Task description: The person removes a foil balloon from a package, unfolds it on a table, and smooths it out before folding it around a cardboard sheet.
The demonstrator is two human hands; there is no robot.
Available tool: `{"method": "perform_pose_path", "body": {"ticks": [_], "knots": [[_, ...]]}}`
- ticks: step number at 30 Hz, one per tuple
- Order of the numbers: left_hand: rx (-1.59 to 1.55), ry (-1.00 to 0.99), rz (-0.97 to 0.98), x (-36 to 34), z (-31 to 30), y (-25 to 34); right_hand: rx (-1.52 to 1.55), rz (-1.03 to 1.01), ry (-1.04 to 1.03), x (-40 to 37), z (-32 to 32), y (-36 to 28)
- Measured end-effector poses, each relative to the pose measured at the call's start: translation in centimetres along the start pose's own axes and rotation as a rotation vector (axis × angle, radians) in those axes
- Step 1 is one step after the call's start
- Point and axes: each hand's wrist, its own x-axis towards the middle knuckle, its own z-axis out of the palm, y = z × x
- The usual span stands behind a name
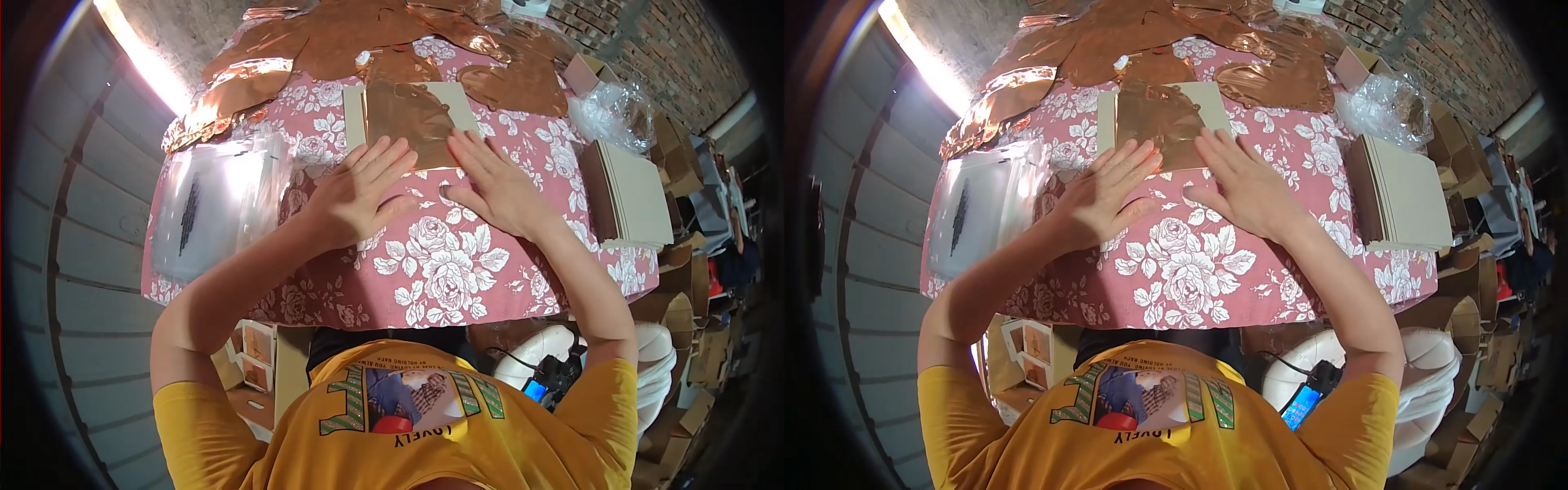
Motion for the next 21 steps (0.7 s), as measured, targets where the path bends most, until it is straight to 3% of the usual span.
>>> {"method": "perform_pose_path", "body": {"ticks": [5,7,8,13,17,21], "knots": [[0.036,0.06,0.027,0.0,0.2,0.1,0.051,0.059,0.146,-0.3,0.1,0.7],[0.025,0.12,0.04,0.0,0.6,-0.1,0.118,0.404,0.262,0.8,-0.6,0.0],[0.046,0.121,0.037,0.0,0.8,-0.2,0.024,0.28,0.426,1.7,0.3,1.3],[0.106,0.12,0.032,-0.2,0.9,-0.1,0.281,0.53,0.335,3.7,0.4,2.6],[0.088,-0.004,-0.017,-0.3,0.7,-0.1,0.551,0.688,0.241,5.4,1.5,5.0],[0.104,-0.015,-0.014,-0.3,0.8,-0.1,0.592,0.667,0.301,5.2,1.6,6.5]]}}
